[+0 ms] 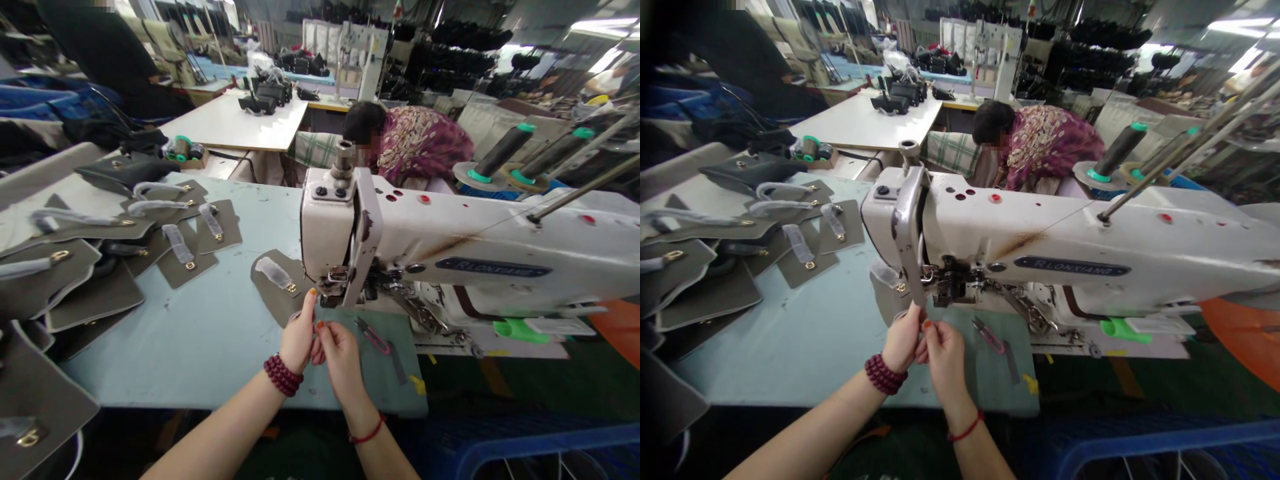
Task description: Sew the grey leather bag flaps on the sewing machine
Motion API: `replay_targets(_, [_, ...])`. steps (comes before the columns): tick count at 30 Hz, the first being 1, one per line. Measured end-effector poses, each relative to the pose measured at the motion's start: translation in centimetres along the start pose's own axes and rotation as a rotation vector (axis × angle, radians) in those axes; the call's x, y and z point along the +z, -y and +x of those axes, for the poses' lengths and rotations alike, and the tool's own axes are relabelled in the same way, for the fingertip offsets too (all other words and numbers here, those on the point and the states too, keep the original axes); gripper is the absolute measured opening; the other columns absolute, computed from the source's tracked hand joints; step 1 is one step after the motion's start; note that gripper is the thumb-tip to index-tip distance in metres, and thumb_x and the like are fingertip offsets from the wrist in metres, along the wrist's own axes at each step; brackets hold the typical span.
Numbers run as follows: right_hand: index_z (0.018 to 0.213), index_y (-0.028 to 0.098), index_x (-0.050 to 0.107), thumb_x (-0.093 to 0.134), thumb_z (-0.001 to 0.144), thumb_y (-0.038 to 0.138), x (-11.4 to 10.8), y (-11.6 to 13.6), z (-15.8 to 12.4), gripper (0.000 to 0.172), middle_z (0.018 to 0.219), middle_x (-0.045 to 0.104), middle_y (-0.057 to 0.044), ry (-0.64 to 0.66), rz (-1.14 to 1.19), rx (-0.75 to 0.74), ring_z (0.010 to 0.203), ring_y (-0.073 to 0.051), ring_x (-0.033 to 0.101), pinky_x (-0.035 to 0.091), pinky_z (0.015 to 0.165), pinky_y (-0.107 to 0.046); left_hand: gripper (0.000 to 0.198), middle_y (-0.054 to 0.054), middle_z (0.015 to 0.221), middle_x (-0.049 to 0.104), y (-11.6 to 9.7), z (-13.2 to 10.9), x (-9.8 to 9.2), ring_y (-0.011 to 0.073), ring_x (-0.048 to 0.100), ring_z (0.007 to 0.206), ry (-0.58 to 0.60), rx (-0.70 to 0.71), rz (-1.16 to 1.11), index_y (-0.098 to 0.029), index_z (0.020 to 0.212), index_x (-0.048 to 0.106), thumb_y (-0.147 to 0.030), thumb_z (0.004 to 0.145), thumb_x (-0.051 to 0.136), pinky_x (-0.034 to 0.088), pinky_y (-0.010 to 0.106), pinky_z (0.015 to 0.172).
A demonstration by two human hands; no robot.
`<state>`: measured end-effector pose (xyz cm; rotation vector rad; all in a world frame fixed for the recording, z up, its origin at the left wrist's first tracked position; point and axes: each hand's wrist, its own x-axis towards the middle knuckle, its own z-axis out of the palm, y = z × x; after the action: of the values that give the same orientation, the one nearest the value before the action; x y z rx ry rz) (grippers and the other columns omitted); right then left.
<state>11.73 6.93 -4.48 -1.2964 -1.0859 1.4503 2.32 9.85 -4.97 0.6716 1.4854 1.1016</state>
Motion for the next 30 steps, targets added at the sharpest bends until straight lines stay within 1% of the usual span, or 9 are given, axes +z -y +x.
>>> replay_targets(6, [0.078,0.017,0.063,0.050,0.088,0.047,-0.5,0.9,0.9,0.035,0.056,0.061,-0.001,-0.090,-0.063,-0.061,0.044,-0.012,0.053,0.041,0.044,-0.021,0.048,-0.001,0.053,0.056,0.9,-2.2,1.9,0.0136,0.050,0.044,-0.025,-0.015,-0.151,-0.017,0.075,0.062,-0.062,0.081,0.047,0.039,0.024,0.044])
replay_targets(8, [0.082,0.016,0.064,0.049,0.089,0.049,-0.3,1.1,1.5,0.037,0.063,0.066,-0.004,-0.112,-0.064,-0.064,0.047,-0.013,0.058,0.041,0.044,-0.020,0.041,0.004,0.085,0.066,2.7,-3.1,0.3,0.0177,0.061,0.076,-0.071,0.138,-0.195,-0.018,0.096,0.062,-0.055,0.083,0.052,0.048,0.026,0.067])
replay_targets(12, [0.084,0.014,0.065,0.046,0.088,0.056,0.8,1.0,2.8,0.046,0.070,0.068,-0.007,-0.126,-0.051,0.001,0.049,-0.015,0.062,0.042,0.042,-0.020,0.045,0.009,0.131,0.048,5.1,-2.4,-6.0,0.0244,0.043,0.122,-0.288,0.358,0.074,-0.022,0.126,0.048,-0.046,0.088,0.048,0.033,0.035,0.102])
replay_targets(14, [0.076,0.014,0.063,0.047,0.086,0.058,1.6,0.8,3.3,0.048,0.067,0.067,-0.006,-0.132,-0.049,0.009,0.047,-0.014,0.060,0.043,0.042,-0.021,0.045,0.010,0.134,0.045,3.9,-0.1,-8.9,0.0270,0.039,0.126,-0.180,0.545,0.269,-0.022,0.128,0.049,-0.043,0.088,0.050,0.028,0.038,0.107])
replay_targets(16, [0.068,0.015,0.060,0.048,0.084,0.059,2.5,0.6,3.7,0.049,0.062,0.063,-0.004,-0.164,-0.057,-0.008,0.047,-0.013,0.057,0.042,0.042,-0.020,0.047,0.011,0.140,0.041,1.1,3.1,-10.5,0.0305,0.033,0.132,0.075,0.747,0.461,-0.023,0.129,0.051,-0.045,0.087,0.050,0.021,0.043,0.110])
replay_targets(19, [0.062,0.015,0.057,0.048,0.083,0.059,3.4,0.4,4.1,0.050,0.056,0.057,-0.002,-0.231,-0.088,-0.052,0.049,-0.012,0.052,0.037,0.042,-0.019,0.060,0.014,0.141,0.042,-3.5,7.9,-10.5,0.0358,0.031,0.132,0.525,1.001,0.816,-0.021,0.137,0.042,-0.053,0.086,0.046,0.019,0.054,0.109])
replay_targets(21, [0.059,0.015,0.055,0.046,0.084,0.057,3.6,0.3,4.2,0.050,0.052,0.052,0.000,-0.246,-0.118,-0.074,0.049,-0.011,0.047,0.034,0.042,-0.018,0.067,0.016,0.137,0.045,-5.8,9.9,-9.7,0.0363,0.037,0.127,0.713,1.149,0.994,-0.018,0.139,0.038,-0.056,0.085,0.047,0.023,0.055,0.107])
replay_targets(26, [0.058,0.014,0.054,0.048,0.085,0.047,3.0,0.2,4.0,0.043,0.051,0.046,0.002,-0.242,-0.154,-0.081,0.049,-0.010,0.042,0.030,0.042,-0.017,0.063,0.015,0.124,0.050,-8.2,10.6,-8.1,0.0326,0.049,0.110,0.898,1.311,1.179,-0.019,0.131,0.049,-0.056,0.080,0.055,0.038,0.047,0.097])
replay_targets(30, [0.063,0.014,0.059,0.047,0.087,0.045,2.5,0.3,3.8,0.041,0.054,0.047,0.002,-0.221,-0.177,-0.076,0.051,-0.010,0.041,0.030,0.044,-0.018,0.065,0.016,0.121,0.046,-8.5,8.8,-8.1,0.0316,0.047,0.106,0.817,1.297,1.279,-0.021,0.133,0.047,-0.058,0.080,0.053,0.041,0.045,0.090])
